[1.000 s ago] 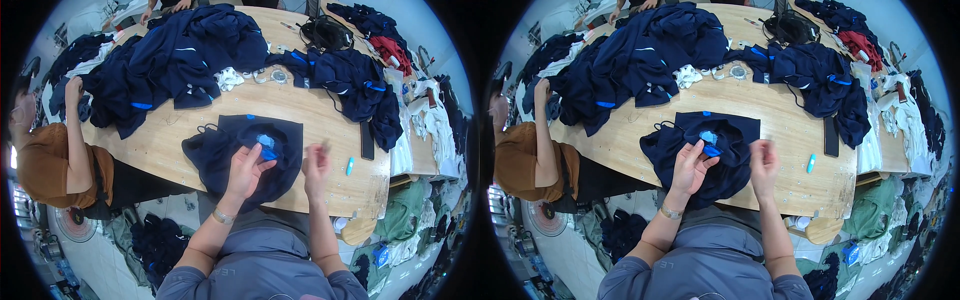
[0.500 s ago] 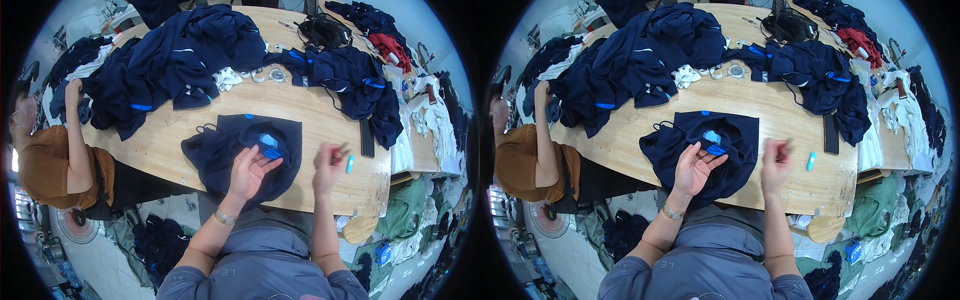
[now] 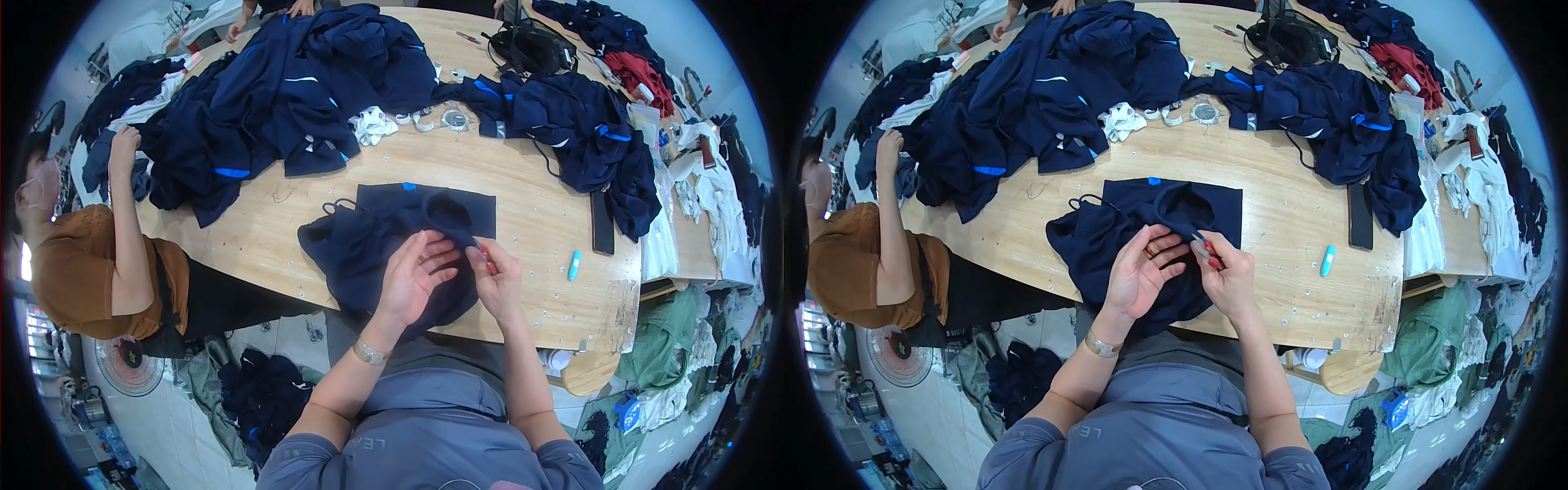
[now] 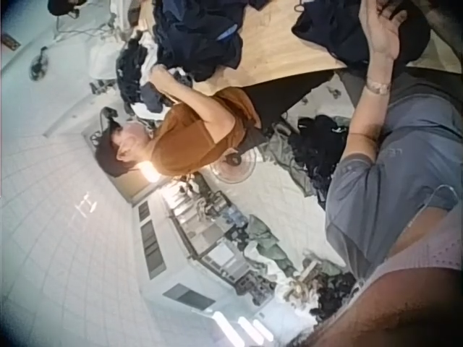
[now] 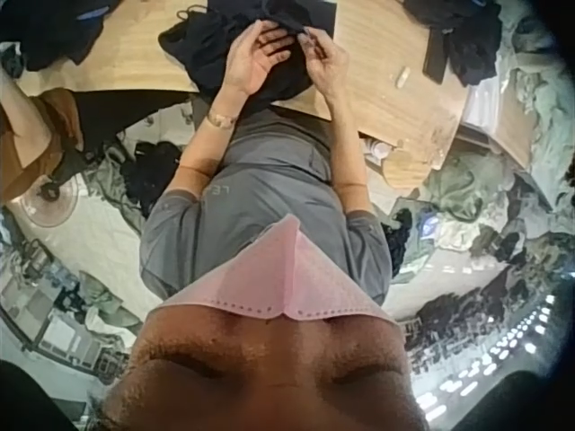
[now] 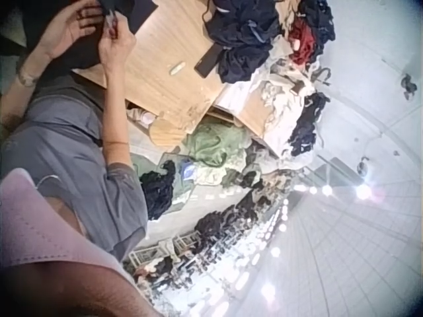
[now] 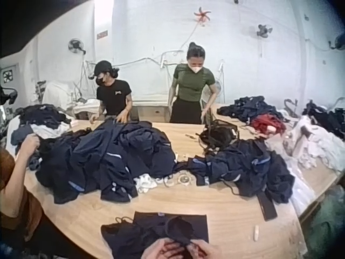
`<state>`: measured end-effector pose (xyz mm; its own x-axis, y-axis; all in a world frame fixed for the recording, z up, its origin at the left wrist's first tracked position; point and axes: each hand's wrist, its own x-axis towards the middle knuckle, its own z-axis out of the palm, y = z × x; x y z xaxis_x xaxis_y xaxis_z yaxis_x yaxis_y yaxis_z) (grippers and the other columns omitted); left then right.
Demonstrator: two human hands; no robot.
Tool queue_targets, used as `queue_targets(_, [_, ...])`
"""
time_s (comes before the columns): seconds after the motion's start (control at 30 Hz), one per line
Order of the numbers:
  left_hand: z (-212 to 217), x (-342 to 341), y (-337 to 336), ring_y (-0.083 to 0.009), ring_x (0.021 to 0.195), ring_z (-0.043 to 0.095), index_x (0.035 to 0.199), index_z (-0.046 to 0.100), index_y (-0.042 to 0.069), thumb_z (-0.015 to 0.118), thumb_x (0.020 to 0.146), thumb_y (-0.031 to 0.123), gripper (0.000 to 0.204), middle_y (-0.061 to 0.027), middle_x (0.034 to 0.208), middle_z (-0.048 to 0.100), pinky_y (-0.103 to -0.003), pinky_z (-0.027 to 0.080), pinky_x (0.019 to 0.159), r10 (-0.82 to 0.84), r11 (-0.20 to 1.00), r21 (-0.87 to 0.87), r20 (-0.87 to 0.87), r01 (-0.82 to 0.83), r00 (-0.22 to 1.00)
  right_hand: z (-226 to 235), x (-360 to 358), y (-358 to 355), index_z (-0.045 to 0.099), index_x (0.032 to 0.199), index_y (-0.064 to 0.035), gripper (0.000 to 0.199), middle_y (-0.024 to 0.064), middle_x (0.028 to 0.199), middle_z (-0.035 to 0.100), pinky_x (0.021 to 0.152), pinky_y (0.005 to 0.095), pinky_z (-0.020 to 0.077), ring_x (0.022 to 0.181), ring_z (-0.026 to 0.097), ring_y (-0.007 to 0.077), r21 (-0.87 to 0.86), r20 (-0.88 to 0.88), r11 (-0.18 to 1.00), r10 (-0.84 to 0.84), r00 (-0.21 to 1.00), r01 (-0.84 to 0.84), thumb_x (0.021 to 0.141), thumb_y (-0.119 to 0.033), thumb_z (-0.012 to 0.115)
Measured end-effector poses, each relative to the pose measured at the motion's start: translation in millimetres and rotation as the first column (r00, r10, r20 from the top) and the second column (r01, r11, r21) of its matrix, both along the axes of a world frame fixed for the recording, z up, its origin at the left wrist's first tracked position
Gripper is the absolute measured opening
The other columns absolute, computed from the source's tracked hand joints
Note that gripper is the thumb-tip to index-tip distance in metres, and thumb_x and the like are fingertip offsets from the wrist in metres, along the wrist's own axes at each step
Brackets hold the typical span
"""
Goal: Trimming loose threads from blue fabric garments using small handheld scissors at a workbench.
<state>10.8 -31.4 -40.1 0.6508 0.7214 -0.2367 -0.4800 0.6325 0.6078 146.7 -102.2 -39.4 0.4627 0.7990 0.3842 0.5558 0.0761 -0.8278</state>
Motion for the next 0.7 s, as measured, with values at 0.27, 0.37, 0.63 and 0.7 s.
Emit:
queue_targets(0.27, [6.8,4.5,15.7,-0.0252,0.117,0.045,0.116,0.056,0.003,0.051,0.086,0.007,0.031,-0.0147,0.114,0.055,-0.035,0.039,0.095,0.539,0.331,0.931,-0.321,0.154,0.779,7.4,13.4,-6.7,0.050,0.081,-0.0137,0.016,-0.0078,0.052,0.028,0.042,0.0221,0.0194,0.042,0.024,0.0032,0.185,-0.941,0.955,0.241,0.238,-0.232,0.094,-0.022,0.051])
queue_targets(0.37, [11.3,8.5,23.8,-0.0299,0.124,0.039,0.117,0.057,0.005,0.050,0.085,0.012,0.033,-0.0144,0.119,0.054,-0.040,0.032,0.102,0.484,0.262,0.919,-0.390,0.296,0.783,7.9,14.7,-11.0,0.051,0.079,-0.0120,0.018,-0.0078,0.051,0.030,0.042,0.0225,0.0216,0.042,0.026,0.0040,0.199,-0.943,0.946,0.256,0.212,-0.258,0.093,-0.024,0.053])
queue_targets(0.63, [-44.2,22.9,60.2,-0.0342,0.109,0.051,0.116,0.055,0.002,0.051,0.089,0.044,0.050,-0.0230,0.113,0.055,-0.038,0.040,0.093,0.363,0.546,0.711,-0.677,0.443,0.640,49.4,-8.4,-40.7,0.065,0.083,-0.0042,0.015,0.0122,0.068,0.063,0.053,0.0323,0.0452,0.056,0.060,0.0193,-0.474,-0.272,0.495,0.704,0.656,-0.728,0.080,-0.019,0.067])
queue_targets(0.7, [-51.5,21.3,58.2,-0.0355,0.110,0.050,0.115,0.055,0.002,0.055,0.086,0.046,0.053,-0.0234,0.114,0.055,-0.039,0.039,0.094,0.321,0.542,0.656,-0.739,0.526,0.592,37.1,-5.0,-43.4,0.067,0.094,-0.0066,0.019,0.0136,0.076,0.066,0.057,0.0323,0.0483,0.063,0.064,0.0222,-0.396,-0.348,0.637,0.562,0.750,-0.661,0.080,-0.019,0.067])
